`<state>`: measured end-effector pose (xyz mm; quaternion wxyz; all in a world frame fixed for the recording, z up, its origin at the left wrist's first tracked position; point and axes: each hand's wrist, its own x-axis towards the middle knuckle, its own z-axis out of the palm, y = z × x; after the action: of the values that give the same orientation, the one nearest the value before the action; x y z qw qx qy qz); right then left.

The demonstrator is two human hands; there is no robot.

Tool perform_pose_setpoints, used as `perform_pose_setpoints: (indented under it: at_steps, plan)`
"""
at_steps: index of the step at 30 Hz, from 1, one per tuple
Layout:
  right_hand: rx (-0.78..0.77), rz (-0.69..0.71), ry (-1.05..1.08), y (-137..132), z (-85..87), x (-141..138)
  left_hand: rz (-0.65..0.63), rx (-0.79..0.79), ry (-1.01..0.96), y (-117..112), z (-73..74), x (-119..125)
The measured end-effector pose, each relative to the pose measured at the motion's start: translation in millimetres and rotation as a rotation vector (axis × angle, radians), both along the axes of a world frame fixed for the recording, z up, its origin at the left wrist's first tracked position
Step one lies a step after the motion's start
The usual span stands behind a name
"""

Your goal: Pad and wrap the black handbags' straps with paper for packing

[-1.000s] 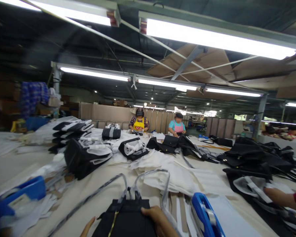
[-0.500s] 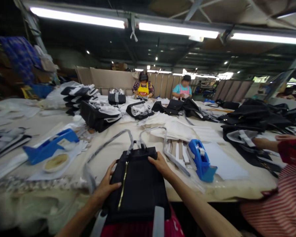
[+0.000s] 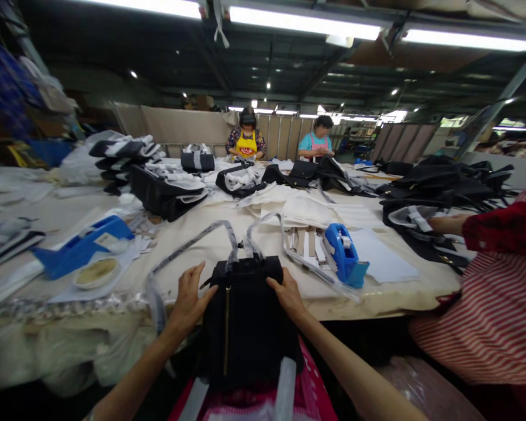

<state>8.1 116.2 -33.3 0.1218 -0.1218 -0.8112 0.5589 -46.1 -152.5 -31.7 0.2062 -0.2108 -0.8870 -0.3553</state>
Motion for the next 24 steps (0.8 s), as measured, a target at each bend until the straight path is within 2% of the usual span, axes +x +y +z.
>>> perform_pose_setpoints:
  at_steps: [2,5,7,10,12,14,16,18,20,22,24]
  plan:
    - [0.105,-0.041,-0.011,-2,-3.9,2,-0.064,-0.050,0.082,14,-1.1,-20]
    - [0.453,-0.165,0.037,-6,-1.3,5,-0.167,-0.098,0.146,33,-11.7,-38]
    - [0.664,-0.188,0.157,-10,3.1,7,-0.212,-0.113,0.175,39,-19.9,-39]
    - [0.844,-0.027,0.323,-15,4.8,4,-0.182,-0.125,0.218,40,-23.7,-33]
    - [0.925,0.069,0.339,-18,-0.6,-2,-0.103,-0.169,0.281,40,-16.6,-27]
    - [0.970,0.107,0.311,-19,-9.4,-9,-0.110,-0.256,0.373,45,-3.1,-23]
    - [0.984,0.123,0.294,-19,-17.4,-16,-0.261,-0.384,0.445,56,10.8,-24]
    - [0.972,0.127,0.303,-19,-20.5,-18,-0.428,-0.494,0.494,67,18.2,-31]
    - [0.921,0.097,0.323,-19,-17.3,-15,-0.523,-0.545,0.516,77,16.2,-41]
    - [0.815,0.075,0.343,-20,-8.6,-3,-0.547,-0.542,0.508,82,8.1,-50]
    - [0.666,0.180,0.327,-20,2.7,18,-0.544,-0.539,0.482,83,0.1,-55]
